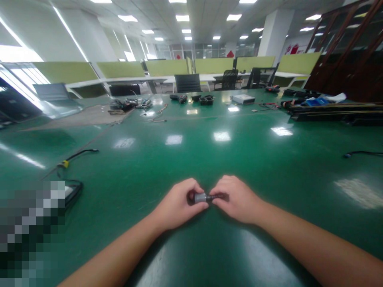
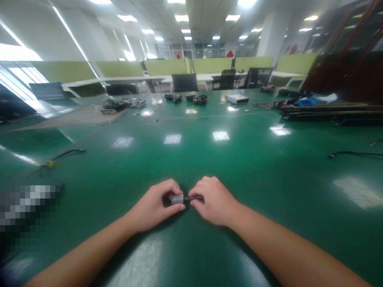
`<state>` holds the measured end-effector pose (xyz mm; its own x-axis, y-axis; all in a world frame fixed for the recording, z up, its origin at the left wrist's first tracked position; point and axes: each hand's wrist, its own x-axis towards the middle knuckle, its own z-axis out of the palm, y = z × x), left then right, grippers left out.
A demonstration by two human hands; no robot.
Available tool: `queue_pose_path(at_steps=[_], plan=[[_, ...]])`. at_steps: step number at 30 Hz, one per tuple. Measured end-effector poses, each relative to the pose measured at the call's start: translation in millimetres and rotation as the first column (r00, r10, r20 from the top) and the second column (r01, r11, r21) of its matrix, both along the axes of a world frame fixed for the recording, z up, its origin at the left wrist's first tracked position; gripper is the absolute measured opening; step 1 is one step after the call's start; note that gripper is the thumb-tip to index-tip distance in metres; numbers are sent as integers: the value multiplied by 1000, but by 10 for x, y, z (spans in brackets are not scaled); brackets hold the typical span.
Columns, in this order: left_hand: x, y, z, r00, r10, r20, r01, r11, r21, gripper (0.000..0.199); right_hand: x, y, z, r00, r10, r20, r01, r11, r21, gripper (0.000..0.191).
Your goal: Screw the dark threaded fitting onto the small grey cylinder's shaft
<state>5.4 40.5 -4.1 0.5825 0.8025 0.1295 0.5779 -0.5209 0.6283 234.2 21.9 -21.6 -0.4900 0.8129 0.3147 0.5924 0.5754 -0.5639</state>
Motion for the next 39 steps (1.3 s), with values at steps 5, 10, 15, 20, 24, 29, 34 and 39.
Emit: queue_pose_path(at_steps=[5,10,15,20,24,29,34,39], plan=[[-10,5,-3,1000,0,-2,0,1000,-11,21,18,-1,8,1000,2,19,-2,1000,2,10],[-15,9,-11,1000,-3,-7,3,1000,0,22,27,-6,15,1000,-1,19,1,1000,-3,10],[-21,12,-24,1000,-14,-2,14,1000,-6,22,30,2,10,1000,-5,28,5,1000,-2,9],[-28,7,-35,1000,-12,1,12,1000,-2,22,42,3,5,1000,-7,29,7,1000,9,9],[-19,4,-24,1000,-6,-1,6,1000,-3,22,60,5,-1,1000,-13,27,13,1000,19,10],[-15,8,-15,1000,-4,-4,4,1000,-2,23,79,9,7,999,-24,21,24,1000,18,10],[-23,10,-23,1000,-4,-10,4,1000,5,23,98,15,15,1000,-24,20,24,1000,16,9],[-24,1,-23,1000,3,-13,-3,1000,14,23,97,20,15,999,-24,24,24,1000,11,8]])
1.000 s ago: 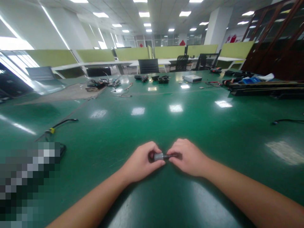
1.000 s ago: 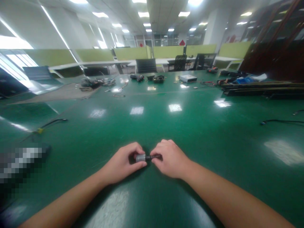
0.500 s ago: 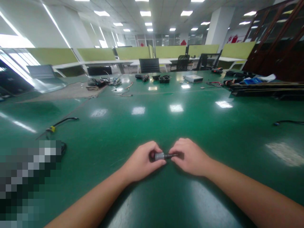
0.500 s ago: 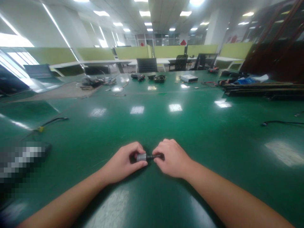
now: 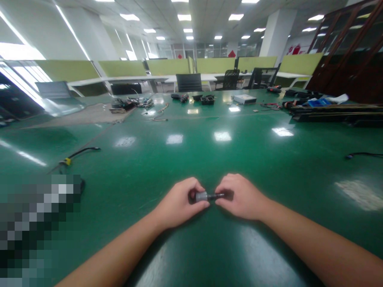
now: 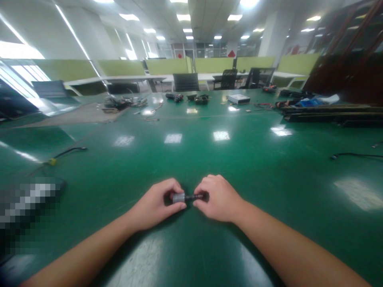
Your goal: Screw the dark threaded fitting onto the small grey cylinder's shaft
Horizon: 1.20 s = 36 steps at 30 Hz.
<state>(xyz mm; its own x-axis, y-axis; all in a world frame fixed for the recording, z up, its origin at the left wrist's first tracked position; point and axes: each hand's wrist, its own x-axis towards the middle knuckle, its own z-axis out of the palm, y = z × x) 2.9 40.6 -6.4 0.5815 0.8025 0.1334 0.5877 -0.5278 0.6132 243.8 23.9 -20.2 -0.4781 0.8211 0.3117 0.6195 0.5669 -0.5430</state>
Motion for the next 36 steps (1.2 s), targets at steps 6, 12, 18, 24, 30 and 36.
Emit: queue_pose_path(at_steps=[6,12,18,24,30,36], plan=[[5,9,-10,1000,-8,5,8,1000,-10,22,9,6,18,1000,-10,4,10,1000,9,6],[5,6,-1,1000,-1,5,1,1000,-15,23,56,15,25,1000,0,9,0,1000,8,5],[5,5,4,1000,2,2,-1,1000,-17,23,152,73,26,999,42,-2,-42,999,-10,6],[8,7,14,1000,-3,-3,3,1000,-5,24,299,157,49,997,71,-15,-71,997,-39,5],[11,3,21,1000,-4,-2,4,1000,-15,24,377,191,60,998,57,-38,-60,994,-92,3],[9,24,-14,1000,-14,13,14,1000,-6,24,218,156,28,997,81,-14,-82,995,-59,5]])
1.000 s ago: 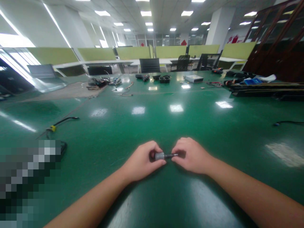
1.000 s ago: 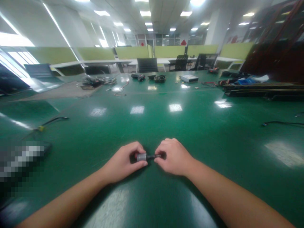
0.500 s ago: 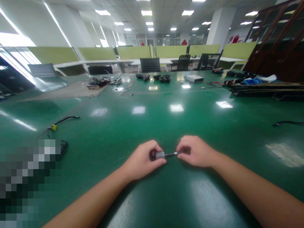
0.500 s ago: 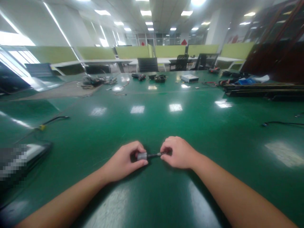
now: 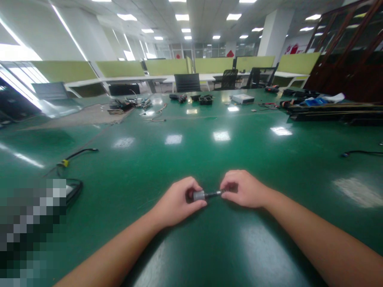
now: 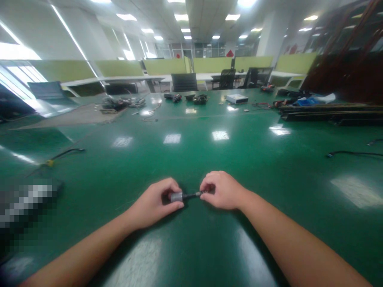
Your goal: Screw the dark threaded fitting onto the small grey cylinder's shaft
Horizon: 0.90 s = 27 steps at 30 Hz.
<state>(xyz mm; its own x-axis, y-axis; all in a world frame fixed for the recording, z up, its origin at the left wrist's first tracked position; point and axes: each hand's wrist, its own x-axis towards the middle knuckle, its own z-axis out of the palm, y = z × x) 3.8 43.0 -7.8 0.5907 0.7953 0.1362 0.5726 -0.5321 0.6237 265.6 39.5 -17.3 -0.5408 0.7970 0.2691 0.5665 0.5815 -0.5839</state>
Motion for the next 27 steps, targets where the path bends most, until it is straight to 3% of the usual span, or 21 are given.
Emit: queue_pose_path(at_steps=[7,13,19,27], plan=[[68,-62,17,999,-25,20,23,997,80,18,-308,-113,-69,1000,29,2,-29,997,71,8],[64,-62,55,1000,-7,20,6,1000,25,19,-298,-118,-94,999,-14,-46,16,999,51,12],[70,-56,50,999,-36,-40,40,995,90,18,-307,-132,-64,999,0,-37,3,997,77,9],[56,-53,33,999,-24,-43,27,997,72,19,-298,-131,-66,999,18,-46,-15,997,73,12]])
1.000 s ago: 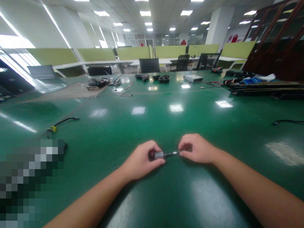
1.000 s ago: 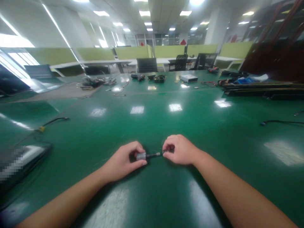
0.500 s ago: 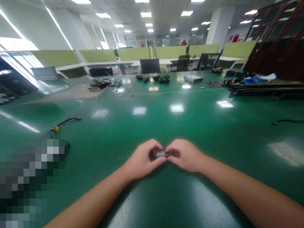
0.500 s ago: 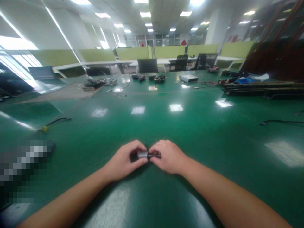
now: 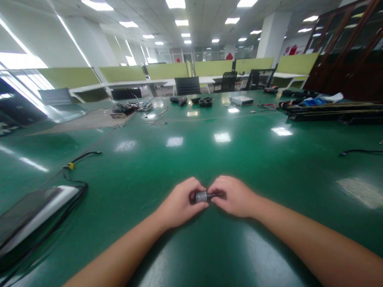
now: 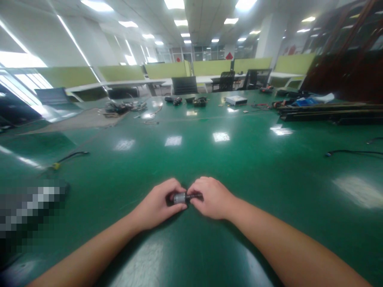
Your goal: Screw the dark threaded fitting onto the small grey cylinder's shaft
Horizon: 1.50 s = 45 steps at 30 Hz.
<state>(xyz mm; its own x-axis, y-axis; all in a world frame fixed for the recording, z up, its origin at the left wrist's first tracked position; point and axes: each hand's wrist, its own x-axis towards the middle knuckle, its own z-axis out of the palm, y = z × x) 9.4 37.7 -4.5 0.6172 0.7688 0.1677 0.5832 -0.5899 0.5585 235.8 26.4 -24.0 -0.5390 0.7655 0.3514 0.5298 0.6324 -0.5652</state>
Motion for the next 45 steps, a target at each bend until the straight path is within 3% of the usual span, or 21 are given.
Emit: queue_pose_path(at_steps=[21,45], plan=[[-12,0,25,1000,-8,30,9,1000,-19,21,41,-13,47,1000,-8,-4,8,999,-46,11],[-26,4,17,999,5,40,-4,1000,-30,23,116,-18,40,999,-39,31,39,999,4,6]])
